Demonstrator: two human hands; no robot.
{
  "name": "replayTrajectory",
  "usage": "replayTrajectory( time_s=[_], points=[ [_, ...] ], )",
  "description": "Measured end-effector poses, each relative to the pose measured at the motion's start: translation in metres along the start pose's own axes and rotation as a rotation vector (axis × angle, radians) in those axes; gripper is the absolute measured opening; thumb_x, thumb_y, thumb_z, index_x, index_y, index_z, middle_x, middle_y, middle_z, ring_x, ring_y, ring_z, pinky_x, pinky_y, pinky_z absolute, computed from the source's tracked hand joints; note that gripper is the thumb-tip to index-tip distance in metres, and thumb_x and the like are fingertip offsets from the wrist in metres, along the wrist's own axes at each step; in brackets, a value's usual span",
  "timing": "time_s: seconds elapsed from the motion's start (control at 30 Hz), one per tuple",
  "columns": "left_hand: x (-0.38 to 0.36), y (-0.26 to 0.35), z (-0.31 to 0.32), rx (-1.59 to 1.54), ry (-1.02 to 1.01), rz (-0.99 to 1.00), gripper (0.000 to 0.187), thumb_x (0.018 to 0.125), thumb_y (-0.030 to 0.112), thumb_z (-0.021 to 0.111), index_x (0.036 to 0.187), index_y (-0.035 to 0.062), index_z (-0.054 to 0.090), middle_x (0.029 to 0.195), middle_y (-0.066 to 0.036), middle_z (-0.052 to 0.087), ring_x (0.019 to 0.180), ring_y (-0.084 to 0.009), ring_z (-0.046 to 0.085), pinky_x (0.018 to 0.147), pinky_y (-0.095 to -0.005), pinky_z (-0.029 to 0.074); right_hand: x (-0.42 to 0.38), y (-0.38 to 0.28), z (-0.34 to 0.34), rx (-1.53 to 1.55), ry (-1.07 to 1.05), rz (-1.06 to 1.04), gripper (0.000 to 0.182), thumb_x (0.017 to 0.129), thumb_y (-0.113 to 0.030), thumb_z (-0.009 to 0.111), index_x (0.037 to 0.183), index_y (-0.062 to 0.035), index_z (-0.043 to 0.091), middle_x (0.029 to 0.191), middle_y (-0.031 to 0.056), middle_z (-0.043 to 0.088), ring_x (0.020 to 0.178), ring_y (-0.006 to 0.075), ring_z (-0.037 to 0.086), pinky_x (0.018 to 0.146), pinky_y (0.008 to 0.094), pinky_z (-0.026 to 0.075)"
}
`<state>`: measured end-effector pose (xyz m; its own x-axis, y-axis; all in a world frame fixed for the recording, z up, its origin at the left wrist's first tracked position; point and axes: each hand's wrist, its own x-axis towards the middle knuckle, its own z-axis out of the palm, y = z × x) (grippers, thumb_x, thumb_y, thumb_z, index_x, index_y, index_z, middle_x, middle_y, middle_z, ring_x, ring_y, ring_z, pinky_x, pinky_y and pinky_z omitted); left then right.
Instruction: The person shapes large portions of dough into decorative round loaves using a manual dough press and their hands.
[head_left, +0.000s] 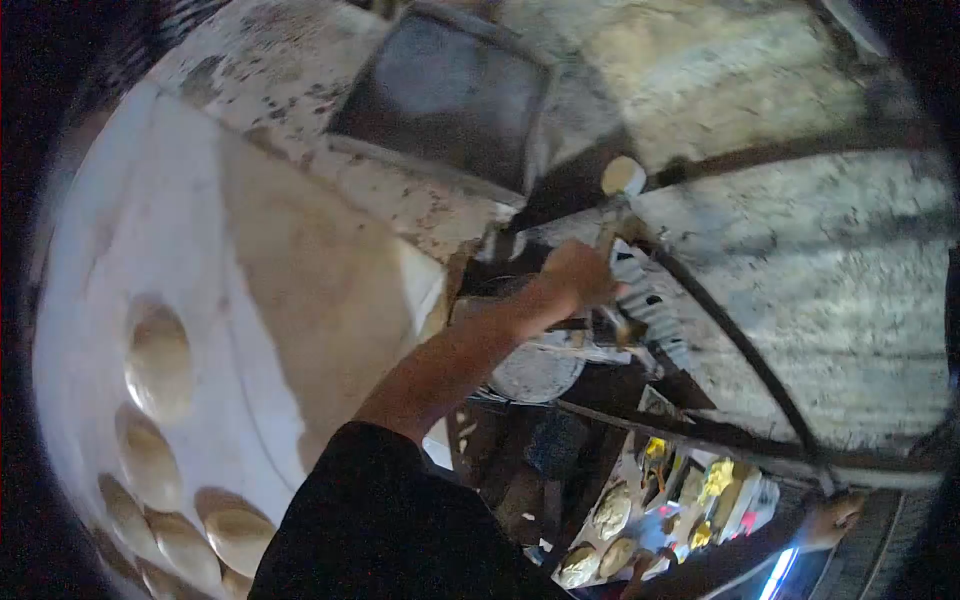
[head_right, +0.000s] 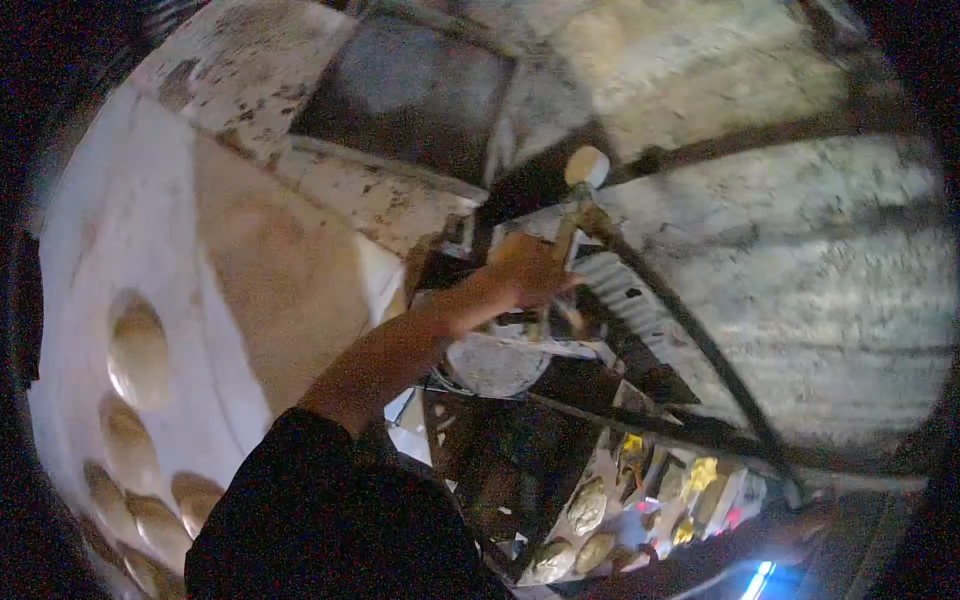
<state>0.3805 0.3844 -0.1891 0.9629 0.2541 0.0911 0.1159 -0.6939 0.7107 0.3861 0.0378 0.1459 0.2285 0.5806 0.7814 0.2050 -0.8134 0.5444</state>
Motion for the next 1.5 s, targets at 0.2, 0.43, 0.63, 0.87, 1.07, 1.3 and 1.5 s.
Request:
replayTrajectory(
  time_s=[0.2,0.43,0.63,0.87,1.07,1.3,1.5],
  points=[
    [-0.047,0.02,-0.012,0.243,-0.029,0.098,0.056,0.097,0.054,0.049,0.092,0.0035,0.074,0.084,-0.014,0.071,0.082,-0.0311,0.071,0.07,-0.0459,0.055,0.122,-0.006,0.098,-0.044,0.116,0.147,0.046,0.097,-0.03,0.058,0.131,-0.0012,0.045,0.13,0.0194,0.05,0.114,0.0334,0.055,0.091,0.0584,0.043],
    [-0.151,0.043,-0.002,-0.134,0.513,-0.183,0.043,0.099,0.035,0.054,0.124,0.0002,0.055,0.095,-0.022,0.068,0.093,-0.0455,0.065,0.085,-0.0541,0.052,0.008,0.003,0.209,0.76,0.014,0.457,0.035,0.098,-0.034,0.056,0.117,-0.0048,0.059,0.109,0.0127,0.066,0.101,0.0275,0.063,0.085,0.0435,0.051],
    [-0.36,-0.036,0.14,-0.284,0.155,-0.543,0.027,0.095,0.025,0.054,0.104,0.0025,0.067,0.104,-0.026,0.066,0.099,-0.0449,0.064,0.086,-0.0548,0.049,-0.446,-0.178,0.254,0.36,-0.839,-0.084,0.042,0.093,-0.035,0.062,0.122,-0.0037,0.059,0.121,0.0156,0.06,0.099,0.0275,0.06,0.084,0.045,0.048],
    [-0.664,0.061,0.22,-0.474,-0.076,-1.274,0.038,0.099,0.036,0.056,0.11,-0.0003,0.061,0.096,-0.018,0.067,0.087,-0.033,0.065,0.08,-0.0459,0.051,-0.572,-0.362,0.136,2.101,-1.494,2.371,0.071,0.096,-0.057,0.045,0.147,-0.0097,0.028,0.149,0.0149,0.035,0.131,0.036,0.039,0.109,0.0523,0.026],
    [-0.578,0.16,0.193,-0.169,-0.428,-1.502,0.04,0.099,0.032,0.06,0.125,0.0024,0.058,0.106,-0.017,0.068,0.097,-0.0249,0.067,0.083,-0.0385,0.052,-0.576,-0.39,0.133,2.124,-1.083,2.804,0.08,0.101,-0.061,0.036,0.158,-0.0111,0.011,0.153,0.0192,0.035,0.139,0.0381,0.039,0.118,0.0555,0.022],
    [-0.452,0.185,0.215,-0.23,-0.136,-1.083,0.036,0.102,0.029,0.055,0.125,0.0022,0.059,0.109,-0.017,0.067,0.095,-0.0262,0.068,0.082,-0.0388,0.053,-0.566,-0.364,0.125,2.251,-1.155,2.502,0.075,0.102,-0.058,0.039,0.154,-0.0068,0.021,0.103,0.0146,0.059,0.094,0.0323,0.063,0.097,0.0556,0.043],
    [-0.424,0.045,0.308,-0.466,-0.222,-0.893,0.037,0.1,0.029,0.057,0.129,0.0044,0.058,0.106,-0.016,0.067,0.091,-0.0288,0.067,0.08,-0.0385,0.054,-0.7,-0.361,0.188,2.532,-1.238,1.665,0.044,0.103,-0.031,0.048,0.137,-0.0031,0.045,0.088,0.0104,0.062,0.081,0.0243,0.061,0.073,0.0436,0.054]
  ],
)
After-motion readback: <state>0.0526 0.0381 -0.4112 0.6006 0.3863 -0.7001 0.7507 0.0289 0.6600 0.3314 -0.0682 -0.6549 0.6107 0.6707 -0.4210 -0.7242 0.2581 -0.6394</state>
